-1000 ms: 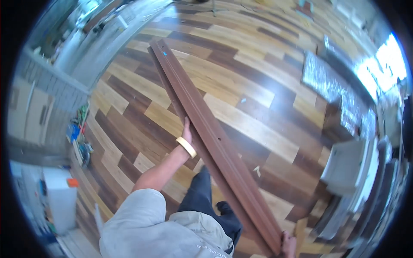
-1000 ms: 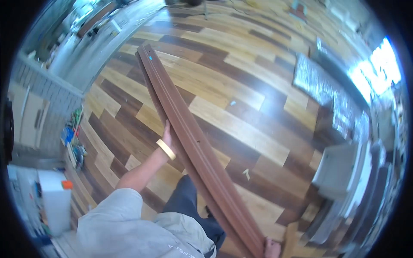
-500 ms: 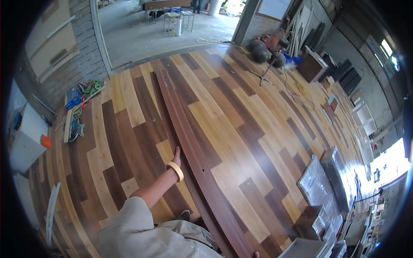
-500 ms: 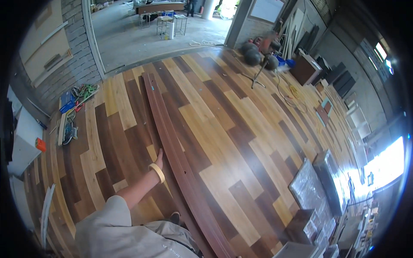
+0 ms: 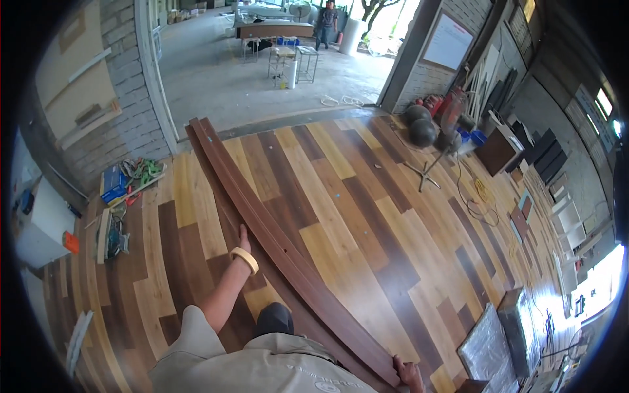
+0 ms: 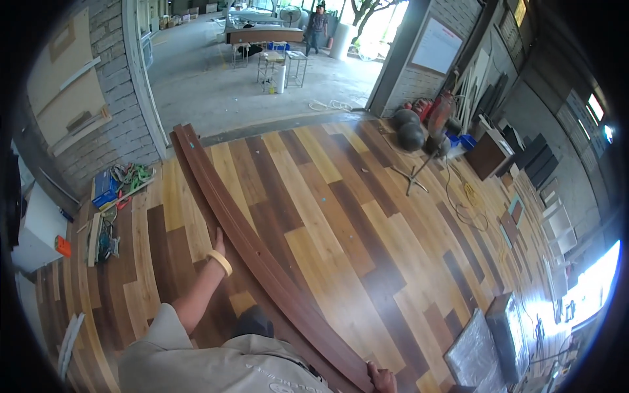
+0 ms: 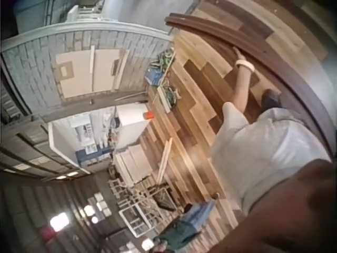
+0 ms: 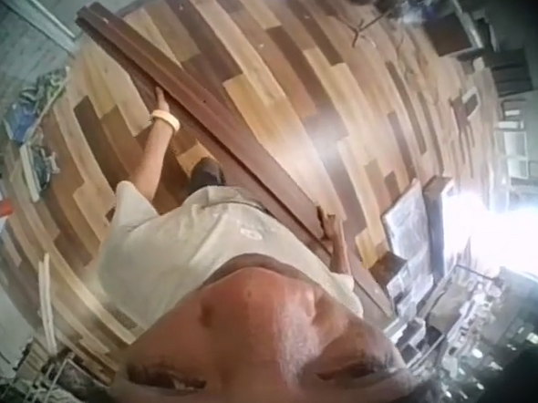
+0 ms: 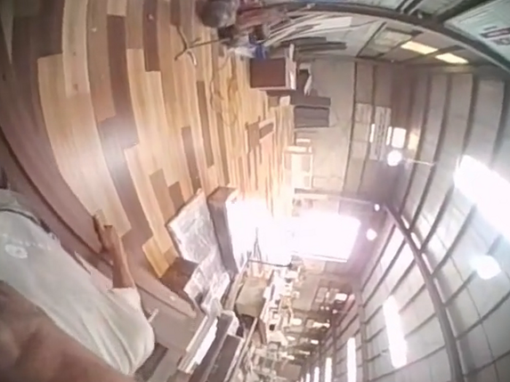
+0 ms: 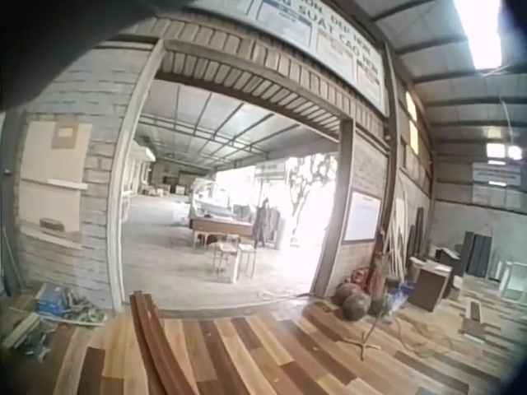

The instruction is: The person wraps a furniture component in plastic film and then cleans several wooden panels using a cloth and a cleaning solution.

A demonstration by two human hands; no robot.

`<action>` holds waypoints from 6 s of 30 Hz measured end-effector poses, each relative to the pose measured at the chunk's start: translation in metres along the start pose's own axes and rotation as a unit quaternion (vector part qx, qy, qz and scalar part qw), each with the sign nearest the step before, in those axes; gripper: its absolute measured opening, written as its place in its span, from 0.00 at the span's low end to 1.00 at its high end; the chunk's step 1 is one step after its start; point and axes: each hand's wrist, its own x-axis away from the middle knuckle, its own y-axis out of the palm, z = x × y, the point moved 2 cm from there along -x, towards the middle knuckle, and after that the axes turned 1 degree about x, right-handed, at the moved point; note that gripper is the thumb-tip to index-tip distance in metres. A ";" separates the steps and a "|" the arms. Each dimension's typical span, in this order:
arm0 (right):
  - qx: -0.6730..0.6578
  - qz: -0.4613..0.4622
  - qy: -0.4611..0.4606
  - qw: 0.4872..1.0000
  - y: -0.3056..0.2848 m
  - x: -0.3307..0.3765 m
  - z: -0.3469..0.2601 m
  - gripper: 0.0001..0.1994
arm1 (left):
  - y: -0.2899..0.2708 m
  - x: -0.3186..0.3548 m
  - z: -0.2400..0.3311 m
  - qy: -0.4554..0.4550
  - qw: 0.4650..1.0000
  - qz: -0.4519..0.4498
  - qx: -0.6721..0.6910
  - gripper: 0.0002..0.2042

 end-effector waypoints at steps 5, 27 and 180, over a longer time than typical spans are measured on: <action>0.114 -0.172 -0.032 0.978 -0.033 -0.160 -0.077 0.19 | 0.038 -0.096 0.091 -0.006 0.997 0.069 0.023 0.47; 0.066 -0.181 0.076 0.978 -0.168 -0.706 -0.505 0.42 | 0.203 -0.548 0.449 0.086 0.991 0.072 0.079 0.44; 0.259 -0.236 -0.421 0.837 -0.219 -2.926 -1.629 0.20 | 0.778 -2.182 1.106 0.020 0.604 0.713 0.357 0.20</action>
